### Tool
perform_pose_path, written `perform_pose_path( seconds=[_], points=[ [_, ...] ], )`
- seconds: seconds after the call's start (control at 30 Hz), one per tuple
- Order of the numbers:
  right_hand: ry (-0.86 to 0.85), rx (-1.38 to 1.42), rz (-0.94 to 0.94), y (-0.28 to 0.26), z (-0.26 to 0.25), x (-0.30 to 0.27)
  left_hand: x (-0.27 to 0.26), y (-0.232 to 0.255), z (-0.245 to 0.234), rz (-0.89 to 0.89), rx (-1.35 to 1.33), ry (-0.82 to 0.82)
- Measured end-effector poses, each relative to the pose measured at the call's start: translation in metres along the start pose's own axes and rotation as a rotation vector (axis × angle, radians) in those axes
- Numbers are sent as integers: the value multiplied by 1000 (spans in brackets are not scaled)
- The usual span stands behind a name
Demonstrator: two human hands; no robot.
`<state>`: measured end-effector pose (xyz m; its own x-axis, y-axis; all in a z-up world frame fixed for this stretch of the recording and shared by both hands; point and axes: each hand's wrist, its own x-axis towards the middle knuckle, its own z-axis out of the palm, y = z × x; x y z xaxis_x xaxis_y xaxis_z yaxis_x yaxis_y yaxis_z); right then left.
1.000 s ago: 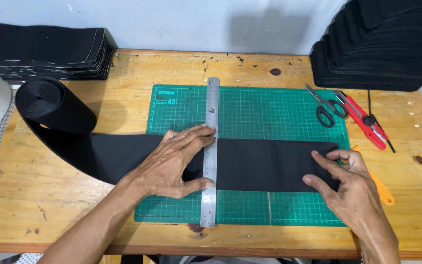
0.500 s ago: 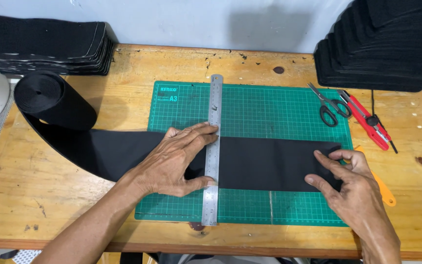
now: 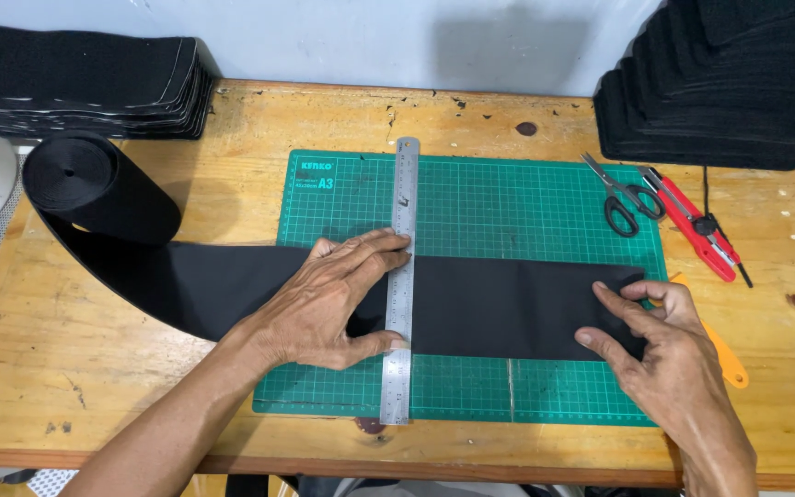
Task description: Trimming and cutting black fabric strips using scissors and a utility knife on a cutting mat
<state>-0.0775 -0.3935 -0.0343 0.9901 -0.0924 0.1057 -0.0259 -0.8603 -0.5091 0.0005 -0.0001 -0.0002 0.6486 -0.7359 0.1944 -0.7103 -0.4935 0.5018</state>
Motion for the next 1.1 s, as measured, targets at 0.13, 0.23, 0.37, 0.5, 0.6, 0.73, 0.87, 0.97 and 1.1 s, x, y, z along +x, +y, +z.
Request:
perform_pose_path(
  seconds=[0.13,0.23,0.37,0.5,0.6,0.73,0.87,0.97,1.1],
  points=[
    [-10,-10,5,0,-1,0,0,0,-1,0,-7,-9],
    [-13,-37,21,-5,-4,0,0,-1,-1,2,-5,-13],
    [-20,-52,41,-13,-8,-1,-1,-2,-2,9,-8,-24],
    [-30,-54,61,-16,-8,-2,-2,-5,0,31,-6,-26],
    [-36,-33,64,-18,-9,-4,-3,-7,2,38,16,-47],
    [-9,-16,-32,-18,-10,-6,-3,-9,4,41,17,-47],
    [1,-15,-90,-15,-10,-6,-4,-10,4,60,23,-20],
    [-9,16,-92,-17,-11,-6,-4,-10,4,69,35,-5],
    [3,0,-123,-18,-10,-8,-5,-10,6,71,39,5]
  ],
)
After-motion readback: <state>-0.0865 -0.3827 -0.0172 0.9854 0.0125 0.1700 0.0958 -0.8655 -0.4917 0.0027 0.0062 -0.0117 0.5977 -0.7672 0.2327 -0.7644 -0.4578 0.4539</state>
